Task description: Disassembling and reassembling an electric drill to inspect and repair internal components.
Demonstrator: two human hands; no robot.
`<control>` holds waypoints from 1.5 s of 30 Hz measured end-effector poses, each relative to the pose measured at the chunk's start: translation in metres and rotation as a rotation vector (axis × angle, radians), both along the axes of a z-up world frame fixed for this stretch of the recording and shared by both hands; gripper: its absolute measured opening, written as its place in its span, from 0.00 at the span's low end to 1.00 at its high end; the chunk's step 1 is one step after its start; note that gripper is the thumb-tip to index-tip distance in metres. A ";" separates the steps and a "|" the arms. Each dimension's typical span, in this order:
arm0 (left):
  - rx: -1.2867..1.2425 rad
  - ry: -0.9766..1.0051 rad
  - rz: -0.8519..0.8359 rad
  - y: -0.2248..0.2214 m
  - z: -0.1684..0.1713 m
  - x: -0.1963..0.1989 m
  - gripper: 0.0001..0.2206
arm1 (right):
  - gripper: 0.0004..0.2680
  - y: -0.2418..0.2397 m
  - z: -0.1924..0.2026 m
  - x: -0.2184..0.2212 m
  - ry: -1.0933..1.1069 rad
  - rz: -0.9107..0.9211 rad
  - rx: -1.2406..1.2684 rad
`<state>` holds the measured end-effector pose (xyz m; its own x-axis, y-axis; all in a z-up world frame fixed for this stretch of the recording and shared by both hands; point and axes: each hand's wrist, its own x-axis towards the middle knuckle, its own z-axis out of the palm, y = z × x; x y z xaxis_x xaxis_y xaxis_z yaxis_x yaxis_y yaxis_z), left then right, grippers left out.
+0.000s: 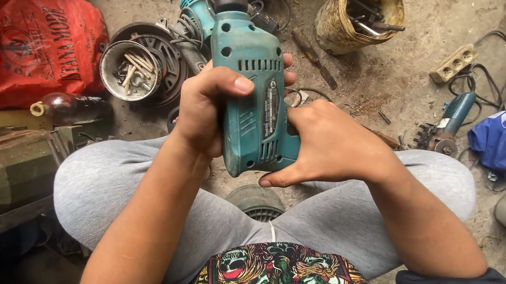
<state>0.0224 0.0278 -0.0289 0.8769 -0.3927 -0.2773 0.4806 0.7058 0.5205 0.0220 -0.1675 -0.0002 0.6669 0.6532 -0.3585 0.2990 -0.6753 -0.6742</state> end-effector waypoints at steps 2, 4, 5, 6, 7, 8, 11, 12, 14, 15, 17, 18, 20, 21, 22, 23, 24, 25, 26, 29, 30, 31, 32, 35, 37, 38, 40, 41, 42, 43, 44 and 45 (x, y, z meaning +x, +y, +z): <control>-0.028 0.088 0.005 -0.001 -0.001 0.001 0.33 | 0.21 0.006 0.008 0.000 0.083 -0.109 0.023; -0.044 0.091 -0.004 0.001 -0.003 0.002 0.33 | 0.22 0.007 0.007 -0.001 0.070 -0.119 -0.028; -0.061 0.095 -0.012 0.002 -0.003 0.003 0.32 | 0.22 0.007 0.007 -0.001 0.058 -0.128 -0.082; -0.057 0.093 -0.009 0.003 -0.003 0.002 0.32 | 0.22 0.007 0.006 -0.001 0.057 -0.125 -0.077; -0.061 0.068 -0.001 0.005 -0.003 0.002 0.32 | 0.22 0.007 0.004 -0.001 0.006 -0.110 -0.046; -0.071 0.049 0.001 0.004 -0.003 0.001 0.31 | 0.21 0.005 0.003 -0.003 -0.039 -0.100 -0.022; 0.015 0.065 0.025 0.003 0.002 0.001 0.32 | 0.21 0.007 0.005 -0.004 -0.030 -0.124 -0.002; 0.016 0.063 0.028 0.003 0.000 0.003 0.32 | 0.21 0.004 0.004 -0.002 -0.032 -0.121 -0.001; -0.038 0.121 0.013 0.001 -0.006 0.004 0.30 | 0.25 -0.002 0.001 0.001 -0.126 -0.075 0.041; -0.039 0.125 0.011 0.000 -0.006 0.005 0.30 | 0.25 -0.008 0.002 0.004 -0.123 -0.077 0.039; 0.049 0.174 0.217 -0.004 -0.004 0.008 0.36 | 0.36 -0.020 0.006 0.012 -0.218 -0.023 0.137; 0.047 0.170 0.213 -0.003 -0.008 0.008 0.36 | 0.36 -0.026 0.009 0.015 -0.223 -0.026 0.135; -0.111 0.139 0.298 0.000 -0.013 0.006 0.30 | 0.34 -0.036 0.015 0.021 -0.255 -0.133 0.257; -0.111 0.133 0.300 0.001 -0.015 0.006 0.30 | 0.34 -0.035 0.012 0.020 -0.261 -0.130 0.259; -0.141 0.070 0.318 0.002 -0.018 0.005 0.28 | 0.26 -0.033 0.008 0.019 -0.293 -0.305 0.414; -0.170 0.006 0.336 0.003 -0.020 0.005 0.26 | 0.18 -0.032 0.004 0.018 -0.322 -0.481 0.568; -0.171 0.002 0.330 0.004 -0.019 0.004 0.26 | 0.18 -0.029 -0.004 0.015 -0.329 -0.486 0.568; -0.163 -0.006 0.400 0.005 -0.018 0.005 0.30 | 0.14 -0.025 -0.012 0.012 -0.265 -0.666 0.707; -0.155 -0.015 0.469 0.005 -0.016 0.006 0.35 | 0.10 -0.023 -0.021 0.010 -0.196 -0.847 0.845; -0.209 0.020 0.434 0.011 -0.013 0.005 0.30 | 0.11 -0.014 -0.016 -0.002 0.084 -0.997 1.041; -0.205 0.020 0.428 0.012 -0.012 0.004 0.30 | 0.11 -0.009 -0.015 -0.005 0.082 -1.002 1.045; -0.210 -0.001 0.447 0.012 -0.010 0.004 0.30 | 0.11 -0.005 -0.015 -0.008 0.361 -0.953 1.190; -0.218 -0.026 0.462 0.012 -0.009 0.005 0.30 | 0.13 -0.001 -0.014 -0.009 0.640 -0.890 1.323; -0.208 -0.059 0.494 0.013 -0.013 0.002 0.30 | 0.25 0.014 -0.018 -0.023 0.958 -0.837 1.462; -0.164 -0.075 0.471 0.005 -0.012 -0.003 0.30 | 0.18 0.018 -0.020 -0.020 0.929 -0.824 1.556; -0.123 -0.093 0.458 0.002 -0.011 -0.005 0.30 | 0.12 0.020 -0.020 -0.017 0.901 -0.801 1.641; -0.138 -0.078 0.429 -0.003 -0.010 -0.010 0.30 | 0.11 0.020 -0.019 -0.017 0.875 -0.855 1.719; -0.153 -0.065 0.412 -0.006 -0.010 -0.011 0.29 | 0.10 0.019 -0.019 -0.017 0.855 -0.899 1.792; -0.153 -0.063 0.398 -0.007 -0.010 -0.010 0.29 | 0.10 0.017 -0.019 -0.017 0.845 -0.909 1.799; -0.202 -0.027 0.364 -0.007 -0.010 -0.009 0.31 | 0.10 0.015 -0.019 -0.017 0.850 -0.877 1.805; -0.252 0.006 0.332 -0.006 -0.010 -0.008 0.33 | 0.11 0.014 -0.019 -0.018 0.853 -0.839 1.809; -0.253 0.005 0.322 -0.007 -0.009 -0.007 0.33 | 0.11 0.013 -0.020 -0.019 0.843 -0.843 1.815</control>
